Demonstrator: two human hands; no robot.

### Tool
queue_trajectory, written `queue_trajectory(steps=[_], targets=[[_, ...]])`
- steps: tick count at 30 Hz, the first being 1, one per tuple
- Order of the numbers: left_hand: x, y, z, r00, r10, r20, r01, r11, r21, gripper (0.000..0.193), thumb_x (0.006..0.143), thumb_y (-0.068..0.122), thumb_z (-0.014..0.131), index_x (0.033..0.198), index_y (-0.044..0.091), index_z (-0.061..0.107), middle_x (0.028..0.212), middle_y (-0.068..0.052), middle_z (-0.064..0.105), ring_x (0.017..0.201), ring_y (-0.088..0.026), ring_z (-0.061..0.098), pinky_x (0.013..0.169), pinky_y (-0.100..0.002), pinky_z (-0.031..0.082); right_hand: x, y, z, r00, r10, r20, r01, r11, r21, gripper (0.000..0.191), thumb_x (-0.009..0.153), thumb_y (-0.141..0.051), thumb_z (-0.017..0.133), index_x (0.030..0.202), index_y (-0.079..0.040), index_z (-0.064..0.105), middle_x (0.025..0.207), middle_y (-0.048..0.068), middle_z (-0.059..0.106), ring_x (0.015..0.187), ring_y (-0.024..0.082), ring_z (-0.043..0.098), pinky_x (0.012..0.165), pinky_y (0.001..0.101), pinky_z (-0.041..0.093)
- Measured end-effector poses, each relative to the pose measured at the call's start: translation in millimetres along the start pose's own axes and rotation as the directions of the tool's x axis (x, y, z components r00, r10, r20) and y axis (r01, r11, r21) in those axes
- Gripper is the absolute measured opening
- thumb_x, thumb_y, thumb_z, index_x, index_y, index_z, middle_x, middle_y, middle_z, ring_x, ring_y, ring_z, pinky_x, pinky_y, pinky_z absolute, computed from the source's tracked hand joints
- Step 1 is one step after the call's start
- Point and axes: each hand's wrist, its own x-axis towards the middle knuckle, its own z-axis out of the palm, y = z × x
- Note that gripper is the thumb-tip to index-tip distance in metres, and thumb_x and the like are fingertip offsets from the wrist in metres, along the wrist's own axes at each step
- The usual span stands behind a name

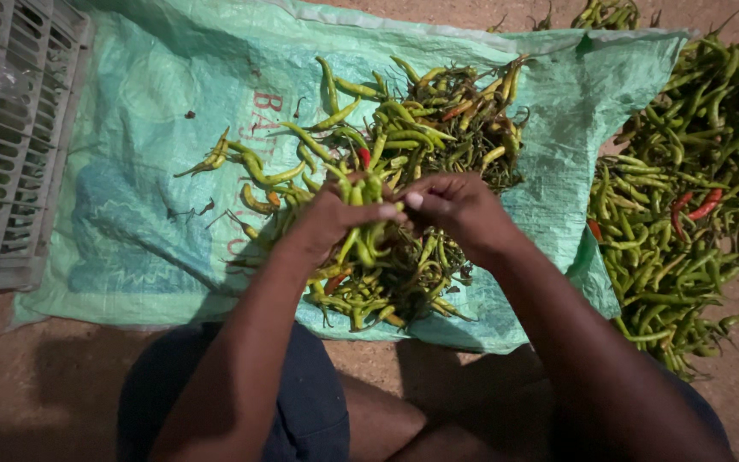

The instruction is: The person sits on the floor in front of a woven sack covered with green chili peppers. They hold a handful of chilies in one hand and pluck off the stems with the other hand, placing the trimmed chilies aside and reaching back into the pile for more.

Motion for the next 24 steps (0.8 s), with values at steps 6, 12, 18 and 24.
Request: queue_trajectory(steps=[6, 12, 18, 24], targets=[[9.3, -19.3, 6.7, 0.975, 0.031, -0.221, 0.017, 0.977, 0.212, 0.059, 0.064, 0.008, 0.087, 0.119, 0.005, 0.066, 0.099, -0.002, 0.077, 0.088, -0.013, 0.073, 0.079, -0.025, 0.058, -3.6, 13.7, 15.3, 0.812, -0.582, -0.047, 0.255, 0.425, -0.868, 0.011, 0.089, -0.014, 0.075, 0.085, -0.005, 0.073, 0.079, 0.013, 0.07, 0.073, 0.031, 0.067, 0.068, 0.0445, 0.053], [12.8, -17.5, -1.4, 0.983, 0.008, -0.182, 0.003, 0.998, 0.06, 0.034, 0.071, 0.0, 0.083, 0.102, -0.005, 0.071, 0.083, -0.012, 0.072, 0.065, -0.021, 0.069, 0.056, -0.035, 0.058, -2.4, 30.4, 12.3, 0.663, -0.748, -0.037, 0.292, 0.305, -0.907, 0.011, 0.089, -0.004, 0.071, 0.098, -0.009, 0.075, 0.089, 0.012, 0.068, 0.084, 0.034, 0.067, 0.075, 0.0475, 0.054], [6.0, -1.2, -12.4, 0.974, 0.074, -0.214, -0.132, 0.954, -0.27, 0.028, 0.078, 0.001, 0.078, 0.105, 0.002, 0.07, 0.081, -0.01, 0.069, 0.063, -0.02, 0.068, 0.058, -0.035, 0.06, 8.4, 36.6, 10.1, 0.808, -0.575, 0.127, 0.377, 0.338, -0.862, 0.034, 0.071, -0.011, 0.078, 0.105, -0.005, 0.074, 0.12, 0.015, 0.065, 0.108, 0.035, 0.064, 0.088, 0.0443, 0.055], [2.1, 3.6, -11.6, 0.989, -0.009, -0.145, -0.029, 0.965, -0.262, 0.034, 0.084, 0.007, 0.074, 0.116, -0.006, 0.068, 0.092, -0.017, 0.076, 0.069, -0.022, 0.072, 0.064, -0.036, 0.062, 10.0, 51.3, 23.4, 0.782, -0.558, 0.279, 0.566, 0.447, -0.693, 0.046, 0.084, -0.002, 0.075, 0.13, -0.001, 0.069, 0.134, 0.019, 0.063, 0.115, 0.037, 0.065, 0.093, 0.0447, 0.056]])
